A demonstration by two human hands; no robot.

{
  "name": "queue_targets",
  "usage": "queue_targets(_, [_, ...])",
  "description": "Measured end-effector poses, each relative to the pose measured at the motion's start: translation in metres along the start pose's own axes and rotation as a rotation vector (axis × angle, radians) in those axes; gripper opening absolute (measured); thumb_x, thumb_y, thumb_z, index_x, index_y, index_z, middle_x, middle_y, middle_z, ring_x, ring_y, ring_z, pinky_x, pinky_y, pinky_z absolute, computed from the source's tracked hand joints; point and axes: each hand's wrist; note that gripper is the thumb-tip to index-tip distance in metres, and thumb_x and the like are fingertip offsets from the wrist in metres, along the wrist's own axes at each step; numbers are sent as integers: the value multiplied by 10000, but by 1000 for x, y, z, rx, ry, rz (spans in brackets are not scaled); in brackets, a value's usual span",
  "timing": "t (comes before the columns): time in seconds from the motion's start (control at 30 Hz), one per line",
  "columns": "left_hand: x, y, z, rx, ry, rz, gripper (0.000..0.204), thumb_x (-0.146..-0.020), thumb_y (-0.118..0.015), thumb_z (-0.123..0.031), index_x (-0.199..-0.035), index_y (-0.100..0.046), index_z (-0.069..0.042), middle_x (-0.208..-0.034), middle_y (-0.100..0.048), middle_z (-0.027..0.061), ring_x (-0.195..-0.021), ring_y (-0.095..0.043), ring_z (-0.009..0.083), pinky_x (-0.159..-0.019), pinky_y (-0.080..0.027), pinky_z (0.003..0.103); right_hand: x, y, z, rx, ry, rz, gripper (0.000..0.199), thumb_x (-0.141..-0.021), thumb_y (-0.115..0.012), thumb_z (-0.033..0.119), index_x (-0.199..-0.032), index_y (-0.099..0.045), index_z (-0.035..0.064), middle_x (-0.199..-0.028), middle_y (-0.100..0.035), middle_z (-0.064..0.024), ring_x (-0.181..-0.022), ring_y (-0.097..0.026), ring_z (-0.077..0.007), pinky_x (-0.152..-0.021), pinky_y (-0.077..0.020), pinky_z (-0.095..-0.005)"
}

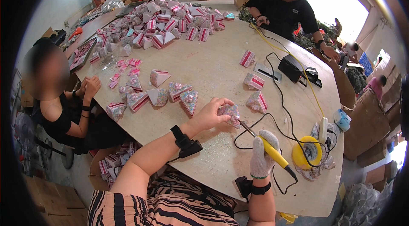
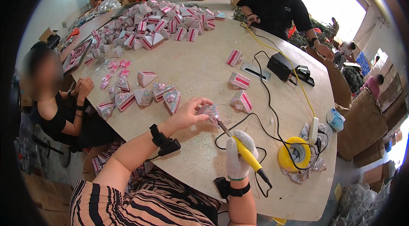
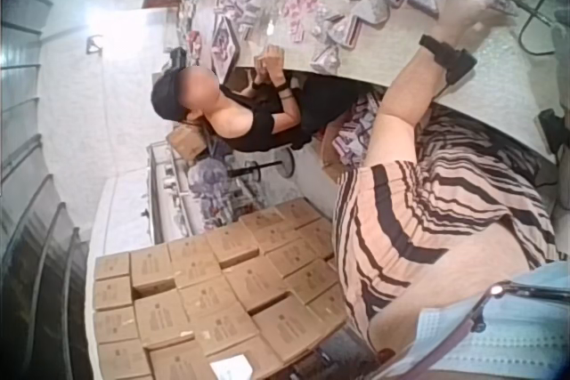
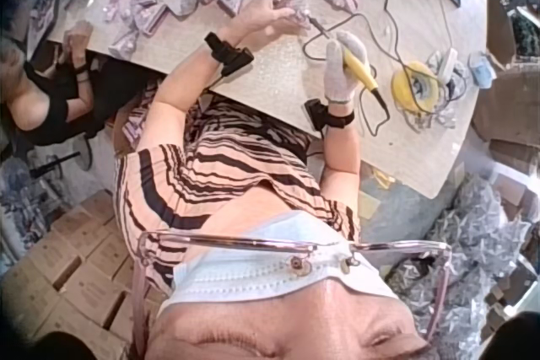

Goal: The recorder uses a handheld heat sealer to seal plastic bags containing small triangular cake-shaped toys.

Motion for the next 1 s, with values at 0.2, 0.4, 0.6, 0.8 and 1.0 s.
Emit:
queue_targets(0.2, [0,-1,-2,7,11,1,453,-748,-672,-158,-1172,-530,-84,-1110,-509,97,-990,-520,198,-858,-439,320,0,0,-2,11,28,-9,203,-816,-638,41,-1009,-588,10,-971,-604,-47,-868,-538,-115,-818,-434,-275])
queue_targets(0.4, [1,-1,-3,-8,10,3,454,-742,-671,-152,-1170,-531,-88,-1116,-503,101,-1009,-512,203,-862,-437,322,1,1,1,15,8,-5,194,-818,-632,40,-1005,-588,11,-968,-603,-48,-863,-534,-111,-813,-436,-272])
queue_targets(0.6, [2,-1,-5,-13,7,2,445,-742,-666,-145,-1163,-535,-91,-1110,-485,109,-1020,-509,212,-874,-435,325,1,0,-1,-22,-13,2,194,-822,-624,38,-1010,-582,18,-986,-598,-50,-877,-532,-113,-817,-435,-275])
queue_targets(0.8, [2,-2,-11,-45,-1,4,436,-742,-668,-134,-1156,-539,-88,-1098,-475,113,-1006,-516,213,-877,-435,324,-1,0,4,-38,-47,1,199,-825,-619,32,-1019,-574,23,-1005,-588,-47,-905,-526,-112,-836,-426,-275])
queue_targets(1.0, [2,-3,-12,-48,-8,-1,437,-738,-670,-118,-1155,-541,-84,-1089,-473,113,-986,-535,213,-873,-444,319,-1,0,4,-20,-41,3,200,-825,-619,32,-1020,-575,22,-1001,-588,-46,-901,-527,-112,-834,-424,-271])
Point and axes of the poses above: each hand's wrist, its own x-axis away from the middle knuckle, its own y-axis out of the back of the hand, z = x × y
